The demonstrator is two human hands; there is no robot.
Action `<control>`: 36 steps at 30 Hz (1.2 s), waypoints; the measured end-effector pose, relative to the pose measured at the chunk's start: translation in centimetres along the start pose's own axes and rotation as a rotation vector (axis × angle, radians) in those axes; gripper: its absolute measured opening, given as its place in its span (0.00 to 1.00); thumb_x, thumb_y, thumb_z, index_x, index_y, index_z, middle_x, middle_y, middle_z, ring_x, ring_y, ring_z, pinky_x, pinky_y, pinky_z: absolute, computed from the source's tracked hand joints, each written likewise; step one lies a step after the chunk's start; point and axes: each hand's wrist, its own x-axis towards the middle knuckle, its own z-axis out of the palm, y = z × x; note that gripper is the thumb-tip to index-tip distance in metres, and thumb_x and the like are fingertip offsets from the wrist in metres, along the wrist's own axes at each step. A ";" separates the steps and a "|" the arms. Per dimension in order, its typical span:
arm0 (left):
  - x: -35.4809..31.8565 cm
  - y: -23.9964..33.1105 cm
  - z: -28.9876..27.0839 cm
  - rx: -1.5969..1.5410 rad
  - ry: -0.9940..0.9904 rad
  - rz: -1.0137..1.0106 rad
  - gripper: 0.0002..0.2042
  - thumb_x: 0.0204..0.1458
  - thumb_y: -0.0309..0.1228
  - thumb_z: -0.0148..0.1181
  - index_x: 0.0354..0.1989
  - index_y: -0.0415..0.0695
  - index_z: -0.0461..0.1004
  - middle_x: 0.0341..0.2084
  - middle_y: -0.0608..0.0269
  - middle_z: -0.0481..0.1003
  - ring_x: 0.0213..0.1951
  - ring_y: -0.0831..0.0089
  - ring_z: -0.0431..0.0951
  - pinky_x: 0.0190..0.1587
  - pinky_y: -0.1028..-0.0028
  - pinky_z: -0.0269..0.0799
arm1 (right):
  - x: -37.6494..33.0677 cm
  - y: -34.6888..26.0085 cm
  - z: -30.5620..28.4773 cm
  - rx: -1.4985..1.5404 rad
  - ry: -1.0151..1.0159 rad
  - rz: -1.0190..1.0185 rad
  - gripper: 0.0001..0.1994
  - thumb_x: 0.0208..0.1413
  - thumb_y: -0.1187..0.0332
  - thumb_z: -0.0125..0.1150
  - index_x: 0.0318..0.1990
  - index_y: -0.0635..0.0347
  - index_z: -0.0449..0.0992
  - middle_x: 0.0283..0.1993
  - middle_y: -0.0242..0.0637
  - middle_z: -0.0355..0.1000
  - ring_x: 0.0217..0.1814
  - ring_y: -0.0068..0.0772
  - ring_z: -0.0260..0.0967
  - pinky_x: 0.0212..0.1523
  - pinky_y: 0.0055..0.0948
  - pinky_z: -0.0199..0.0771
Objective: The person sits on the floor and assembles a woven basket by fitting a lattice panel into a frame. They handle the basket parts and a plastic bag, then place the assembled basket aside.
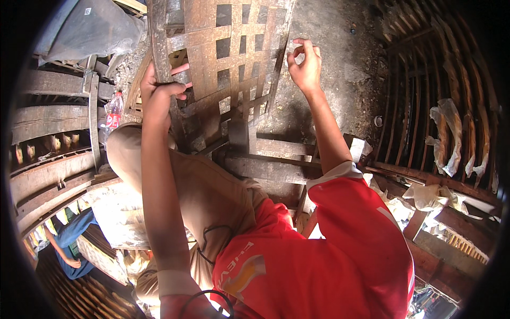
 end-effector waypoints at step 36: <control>0.1 -0.2 -0.2 0.004 -0.052 -0.017 0.35 0.38 0.12 0.56 0.62 0.42 0.67 0.48 0.45 0.81 0.42 0.60 0.85 0.29 0.75 0.78 | -0.1 0.0 0.2 -0.155 -0.005 -0.041 0.28 0.48 0.78 0.68 0.59 0.47 0.72 0.37 0.31 0.76 0.60 0.42 0.67 0.70 0.45 0.56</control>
